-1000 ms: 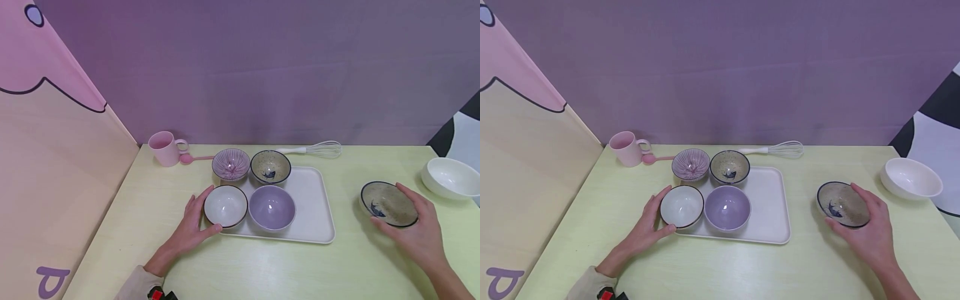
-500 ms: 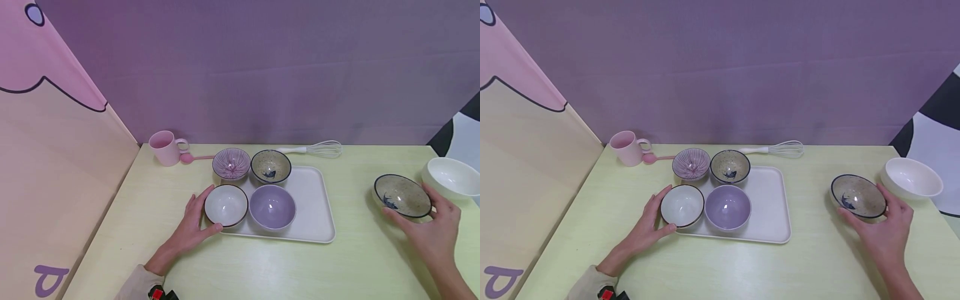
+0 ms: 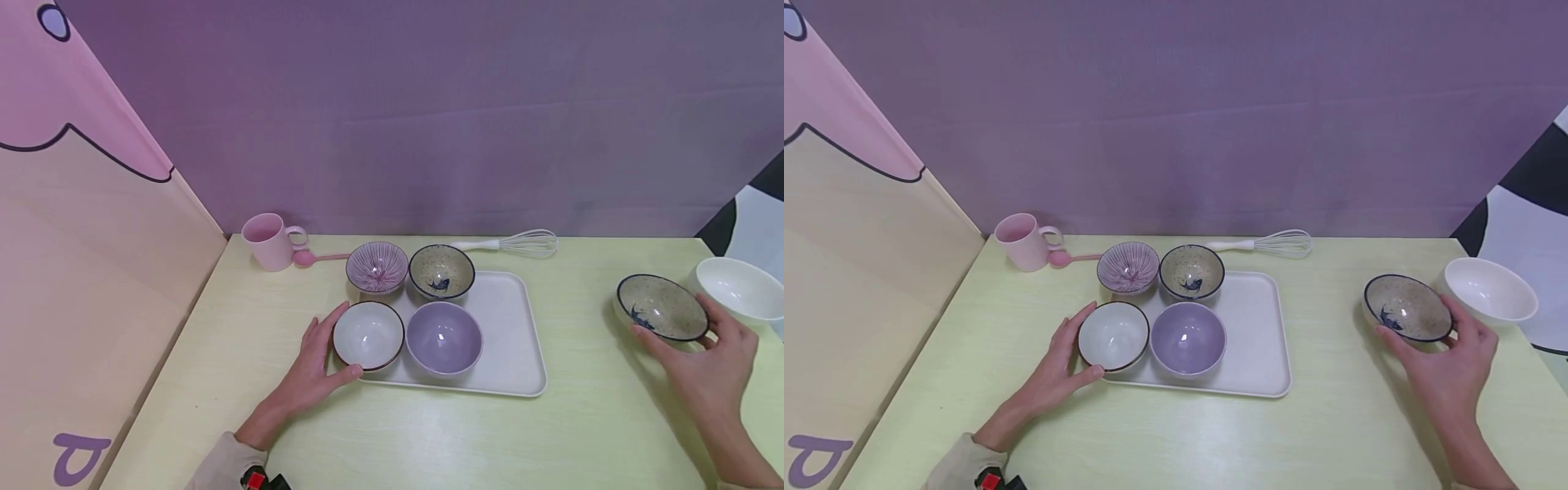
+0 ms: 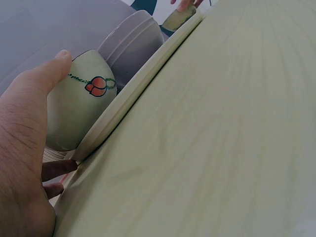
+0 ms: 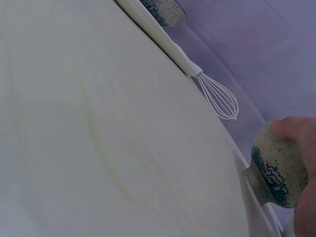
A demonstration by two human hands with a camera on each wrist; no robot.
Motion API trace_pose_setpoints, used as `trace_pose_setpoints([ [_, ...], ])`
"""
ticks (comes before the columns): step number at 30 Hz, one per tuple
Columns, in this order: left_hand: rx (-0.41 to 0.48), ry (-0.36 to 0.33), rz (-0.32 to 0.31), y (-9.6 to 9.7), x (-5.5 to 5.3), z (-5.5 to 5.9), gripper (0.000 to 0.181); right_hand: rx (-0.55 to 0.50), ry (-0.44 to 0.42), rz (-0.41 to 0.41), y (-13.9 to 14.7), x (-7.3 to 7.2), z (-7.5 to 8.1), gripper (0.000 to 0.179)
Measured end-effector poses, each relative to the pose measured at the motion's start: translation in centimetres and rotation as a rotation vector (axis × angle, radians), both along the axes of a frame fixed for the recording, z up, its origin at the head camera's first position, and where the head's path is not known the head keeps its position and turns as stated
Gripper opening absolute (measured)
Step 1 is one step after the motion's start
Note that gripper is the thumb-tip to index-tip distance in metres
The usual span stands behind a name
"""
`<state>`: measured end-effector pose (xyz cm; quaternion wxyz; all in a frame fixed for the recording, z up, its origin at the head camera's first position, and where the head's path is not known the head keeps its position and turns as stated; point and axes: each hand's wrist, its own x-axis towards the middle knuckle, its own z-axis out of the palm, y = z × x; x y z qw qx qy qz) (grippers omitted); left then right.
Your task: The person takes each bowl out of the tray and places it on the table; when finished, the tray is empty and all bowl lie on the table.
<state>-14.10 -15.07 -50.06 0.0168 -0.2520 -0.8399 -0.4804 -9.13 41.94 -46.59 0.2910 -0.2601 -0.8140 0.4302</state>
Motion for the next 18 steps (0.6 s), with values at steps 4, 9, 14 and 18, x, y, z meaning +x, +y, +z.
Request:
trace_pose_setpoints([
  [4, -0.002, 0.0, 0.0, -0.1, 0.0, 0.1, 0.104, -0.012, 0.008, -0.01, 0.5, -0.5, -0.2, 0.093],
  [9, 0.0, -0.004, -0.001, -0.1, 0.0, 0.1, 0.103, -0.048, 0.026, -0.022, 0.7, -0.9, -0.2, 0.09],
  [14, 0.0, -0.004, 0.002, 0.0, 0.0, 0.0, 0.104, -0.046, 0.037, -0.031, 0.6, -1.3, 0.1, 0.088],
  [18, 0.002, 0.004, -0.003, 0.0, 0.0, -0.1, 0.104, -0.012, 0.039, -0.038, 0.6, -1.4, 0.1, 0.087],
])
